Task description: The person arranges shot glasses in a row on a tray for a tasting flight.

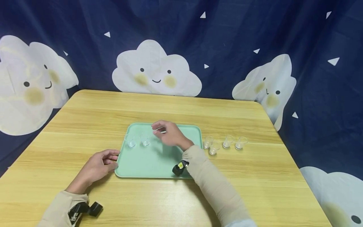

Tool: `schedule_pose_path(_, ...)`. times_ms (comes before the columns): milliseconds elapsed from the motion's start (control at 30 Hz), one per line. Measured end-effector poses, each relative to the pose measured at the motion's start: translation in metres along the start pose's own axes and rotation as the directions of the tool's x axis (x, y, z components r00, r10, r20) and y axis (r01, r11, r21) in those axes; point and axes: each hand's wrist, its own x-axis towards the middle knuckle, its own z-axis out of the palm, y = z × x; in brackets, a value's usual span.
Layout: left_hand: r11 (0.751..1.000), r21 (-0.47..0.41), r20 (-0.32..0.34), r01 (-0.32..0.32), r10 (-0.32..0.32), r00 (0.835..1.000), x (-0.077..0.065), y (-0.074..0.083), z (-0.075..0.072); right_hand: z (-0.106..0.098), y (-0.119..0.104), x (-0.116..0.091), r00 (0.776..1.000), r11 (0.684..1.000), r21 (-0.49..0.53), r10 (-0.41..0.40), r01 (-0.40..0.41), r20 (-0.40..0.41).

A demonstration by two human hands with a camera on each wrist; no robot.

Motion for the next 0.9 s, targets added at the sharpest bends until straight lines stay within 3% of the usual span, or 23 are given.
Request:
schedule_pose_path(233, 1.0, 0.003, 0.008, -0.008, 0.008, 1.0, 0.002, 0.002, 0.001, -0.03, -0.001, -0.025, 0.998, 0.965, 0.26, 0.033, -0.017, -0.055)
schedule_pose_path(433, 1.0, 0.005, 0.015, -0.005, 0.005, 1.0, 0.003, 0.003, 0.001, -0.053, 0.004, -0.052, 0.992, 0.943, 0.331, 0.016, 0.027, -0.126)
schedule_pose_path(567, 1.0, 0.005, 0.022, -0.005, 0.004, 1.0, 0.002, 0.002, 0.001, -0.068, 0.011, -0.071, 0.98, 0.944, 0.326, 0.007, 0.06, -0.201)
schedule_pose_path(733, 1.0, 0.016, 0.018, -0.003, 0.002, 1.0, -0.001, 0.0, -0.001, -0.085, 0.022, -0.093, 0.95, 0.927, 0.345, -0.032, 0.143, -0.31)
schedule_pose_path(900, 1.0, 0.022, 0.017, -0.001, 0.0, 1.0, -0.001, -0.001, -0.001, -0.102, 0.033, -0.115, 0.901, 0.874, 0.408, -0.07, 0.262, -0.428)
